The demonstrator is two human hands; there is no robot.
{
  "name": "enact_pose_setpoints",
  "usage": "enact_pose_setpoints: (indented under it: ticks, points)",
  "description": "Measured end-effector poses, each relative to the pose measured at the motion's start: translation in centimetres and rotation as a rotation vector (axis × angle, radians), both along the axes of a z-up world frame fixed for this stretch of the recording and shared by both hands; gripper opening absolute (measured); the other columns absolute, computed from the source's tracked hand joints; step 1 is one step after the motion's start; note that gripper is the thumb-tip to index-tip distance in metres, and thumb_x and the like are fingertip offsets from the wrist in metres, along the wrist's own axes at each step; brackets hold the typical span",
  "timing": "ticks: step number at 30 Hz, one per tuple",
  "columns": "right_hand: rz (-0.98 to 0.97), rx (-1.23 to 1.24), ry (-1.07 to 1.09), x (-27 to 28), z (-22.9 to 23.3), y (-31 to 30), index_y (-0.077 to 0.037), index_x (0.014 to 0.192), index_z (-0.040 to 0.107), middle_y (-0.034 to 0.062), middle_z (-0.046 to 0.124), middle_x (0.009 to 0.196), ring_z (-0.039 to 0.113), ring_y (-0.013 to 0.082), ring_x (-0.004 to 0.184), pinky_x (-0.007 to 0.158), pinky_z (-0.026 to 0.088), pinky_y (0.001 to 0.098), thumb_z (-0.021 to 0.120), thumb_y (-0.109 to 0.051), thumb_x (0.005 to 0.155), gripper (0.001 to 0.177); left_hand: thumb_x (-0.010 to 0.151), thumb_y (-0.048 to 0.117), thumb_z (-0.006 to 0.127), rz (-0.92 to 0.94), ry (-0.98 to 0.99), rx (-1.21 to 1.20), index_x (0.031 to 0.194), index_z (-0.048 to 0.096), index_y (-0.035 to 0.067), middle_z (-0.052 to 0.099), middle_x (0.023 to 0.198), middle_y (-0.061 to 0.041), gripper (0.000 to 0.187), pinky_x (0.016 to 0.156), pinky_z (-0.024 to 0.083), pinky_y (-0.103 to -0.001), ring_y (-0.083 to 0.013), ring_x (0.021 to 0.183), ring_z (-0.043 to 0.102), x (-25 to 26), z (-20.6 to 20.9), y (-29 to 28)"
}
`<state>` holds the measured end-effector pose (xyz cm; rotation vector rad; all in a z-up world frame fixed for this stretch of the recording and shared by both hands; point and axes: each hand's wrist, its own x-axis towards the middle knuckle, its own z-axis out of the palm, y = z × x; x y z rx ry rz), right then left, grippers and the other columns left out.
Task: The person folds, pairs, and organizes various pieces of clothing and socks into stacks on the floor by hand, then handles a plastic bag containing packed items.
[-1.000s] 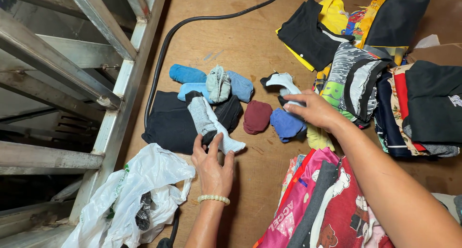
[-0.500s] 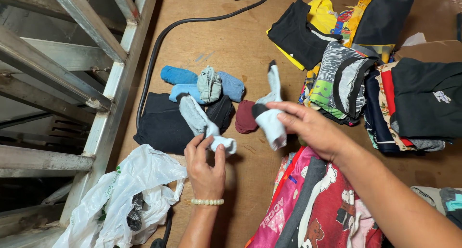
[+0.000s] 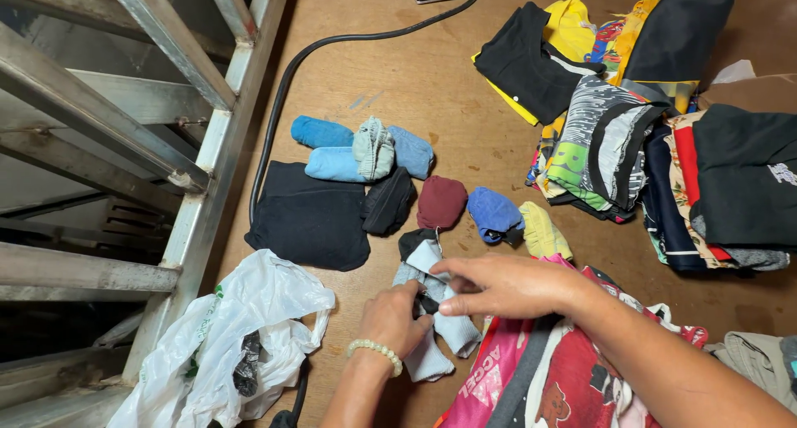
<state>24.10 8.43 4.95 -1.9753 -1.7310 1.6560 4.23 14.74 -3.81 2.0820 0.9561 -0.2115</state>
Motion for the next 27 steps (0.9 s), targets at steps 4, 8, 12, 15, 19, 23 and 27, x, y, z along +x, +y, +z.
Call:
enact_pose_setpoints:
  ticks: [4,8,12,15,19,23,27]
  points:
    - [-0.02,0.165,0.012,2.2,-1.5,1.5,-0.009,0.144,0.049,0.0184,0.068,0.13,0.065,0.029,0.122,0.099,0.051,0.0388,0.064,-0.051,0.09,0.07,0.077,0.025,0.08,0.056,-0.124,-0.013,0.113,0.068,0.004,0.073,0.102,-0.019,0.042,0.088,0.052,-0.047,-0.0385,0.098,0.069,-0.3,-0.5,0.3]
    - [-0.062,0.297,-0.163,4.7,-3.2,4.7,-0.009,0.139,0.054,0.0183,0.063,0.134,0.061,0.0316,0.125,0.102,0.049,0.0404,0.07,-0.045,0.088,0.064,0.081,0.024,0.076,0.161,-0.154,-0.054,0.112,0.069,0.005,0.073,0.101,-0.019,0.037,0.087,0.053,-0.046,-0.0372,0.095,0.071,0.0,0.0,0.5]
    - [-0.075,0.589,-0.256,4.1,-5.3,8.3,-0.013,0.135,0.062,0.0125,0.067,0.132,0.061,0.0318,0.127,0.109,0.045,0.0405,0.073,-0.023,0.087,0.05,0.085,0.017,0.072,0.321,-0.309,-0.005,0.107,0.071,0.001,0.073,0.095,-0.019,0.027,0.079,0.053,-0.044,-0.035,0.084,0.07,0.5,0.2,0.8]
    - [0.077,0.786,-0.347,1.1,-7.0,10.1,-0.014,0.135,0.061,0.0103,0.054,0.15,0.052,0.0361,0.127,0.105,0.04,0.046,0.079,-0.006,0.072,0.065,0.086,0.017,0.07,0.4,-0.292,-0.022,0.108,0.071,0.002,0.072,0.091,-0.017,0.026,0.076,0.054,-0.042,-0.0314,0.08,0.07,0.5,0.2,1.1]
    - [0.129,0.671,-0.519,-0.9,-7.1,9.9,-0.018,0.145,0.054,0.008,0.047,0.147,0.051,0.0338,0.121,0.097,0.041,0.0483,0.084,-0.009,0.067,0.084,0.087,0.017,0.07,0.406,-0.248,-0.047,0.109,0.07,0.002,0.072,0.09,-0.016,0.026,0.076,0.053,-0.041,-0.03,0.08,0.069,0.3,0.0,1.3]
    - [-0.003,0.605,-0.553,-0.6,-6.9,9.4,-0.021,0.143,0.054,0.0076,0.052,0.13,0.053,0.0318,0.12,0.101,0.043,0.0466,0.083,-0.012,0.075,0.074,0.087,0.017,0.07,0.385,-0.274,-0.034,0.108,0.071,0.001,0.071,0.09,-0.015,0.026,0.076,0.053,-0.041,-0.0302,0.08,0.069,0.3,0.0,1.2]
    - [-0.056,0.592,-0.467,-0.1,-6.6,8.9,-0.018,0.14,0.053,0.0074,0.051,0.131,0.051,0.0328,0.122,0.104,0.041,0.0469,0.085,-0.013,0.071,0.076,0.087,0.017,0.069,0.398,-0.251,-0.069,0.109,0.07,0.002,0.071,0.091,-0.015,0.027,0.076,0.054,-0.04,-0.0296,0.08,0.07,0.2,0.4,1.1]
